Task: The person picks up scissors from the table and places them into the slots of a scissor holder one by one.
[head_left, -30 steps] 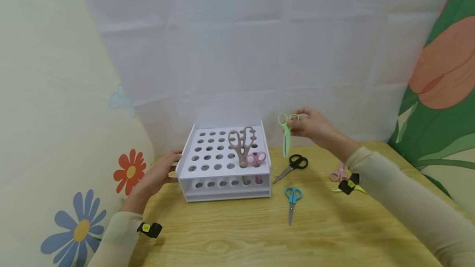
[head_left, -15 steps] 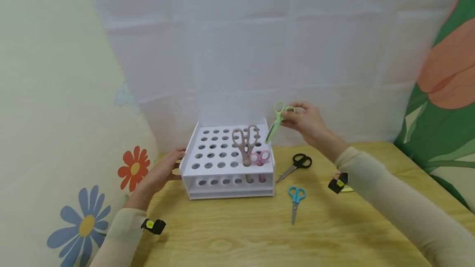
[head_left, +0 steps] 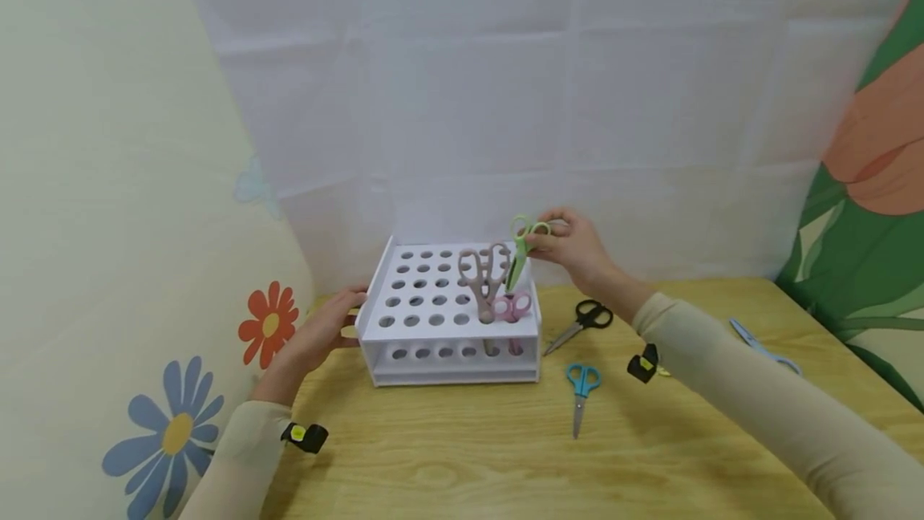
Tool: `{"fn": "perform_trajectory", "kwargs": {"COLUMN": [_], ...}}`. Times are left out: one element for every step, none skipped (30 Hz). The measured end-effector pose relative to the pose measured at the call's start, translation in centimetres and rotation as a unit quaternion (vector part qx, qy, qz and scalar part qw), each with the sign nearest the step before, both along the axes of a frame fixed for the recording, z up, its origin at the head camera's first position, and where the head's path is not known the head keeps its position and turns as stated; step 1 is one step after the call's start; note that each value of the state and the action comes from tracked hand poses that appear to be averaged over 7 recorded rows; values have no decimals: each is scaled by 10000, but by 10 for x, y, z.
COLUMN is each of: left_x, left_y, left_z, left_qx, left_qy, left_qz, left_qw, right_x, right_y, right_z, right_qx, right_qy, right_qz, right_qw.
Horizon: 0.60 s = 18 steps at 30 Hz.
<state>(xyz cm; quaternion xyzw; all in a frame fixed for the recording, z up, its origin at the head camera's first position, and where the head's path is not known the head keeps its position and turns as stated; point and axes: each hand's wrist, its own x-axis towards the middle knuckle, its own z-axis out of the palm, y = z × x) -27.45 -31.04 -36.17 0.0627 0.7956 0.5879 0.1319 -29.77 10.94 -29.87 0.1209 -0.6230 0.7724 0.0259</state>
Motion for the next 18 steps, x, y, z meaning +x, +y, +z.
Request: {"fn": "perform_trajectory", "kwargs": {"left_x": [0, 0, 1, 0, 0, 0, 0, 0, -1, -1, -1, -2, -2, -2, -3, -3, -3, -3], "left_y": [0, 0, 0, 0, 1, 1, 1, 1, 1, 1, 1, 1, 1, 2, 2, 2, 3, 3], "left_z": [0, 0, 0, 0, 0, 0, 0, 0, 0, 0, 0, 0, 0, -1, -1, -1, -1, -2], "left_qx": [5, 7, 10, 4, 1, -12, -5, -6, -8, -12, -2, 7, 16, 16, 18, 18, 19, 24], "left_qy": [-8, -7, -10, -12, -21, -20, -33, -42, -54, -56, -61, -61, -68, -60, -52, -42, -37, -30], "left_qz": [-1, -7, -6, -1, 6, 1, 16, 23, 31, 29, 33, 34, 44, 37, 27, 18, 18, 14], "left_qw": [10000, 10000, 10000, 10000, 10000, 10000, 10000, 10000, 10000, 10000, 10000, 10000, 10000, 10000, 10000, 10000, 10000, 10000], "right_x": [0, 0, 1, 2, 2, 3, 3, 3, 3, 3, 2, 2, 1, 0, -1, -2, -3, -4], "right_y": [-1, -2, -2, -3, -3, -4, -5, -5, -6, -6, -7, -7, -7, -7, -7, -7, -7, -7], "right_z": [0, -1, -1, -1, -1, -1, -1, -2, -2, -3, -3, -3, -4, -5, -5, -6, -7, -7], "right_qx": [66, 129, 208, 304, 416, 550, 690, 818, 958, 1087, 1201, 1308, 1392, 1503, 1636, 1770, 1907, 2061], "right_qy": [81, 150, 211, 273, 332, 388, 444, 491, 540, 590, 632, 671, 707, 749, 803, 853, 912, 969], "right_qz": [26, 55, 86, 122, 151, 178, 202, 224, 235, 245, 246, 238, 238, 234, 230, 237, 243, 249], "right_qw": [9999, 9998, 9995, 9991, 9985, 9976, 9964, 9952, 9937, 9920, 9904, 9888, 9874, 9855, 9830, 9802, 9771, 9734]}}
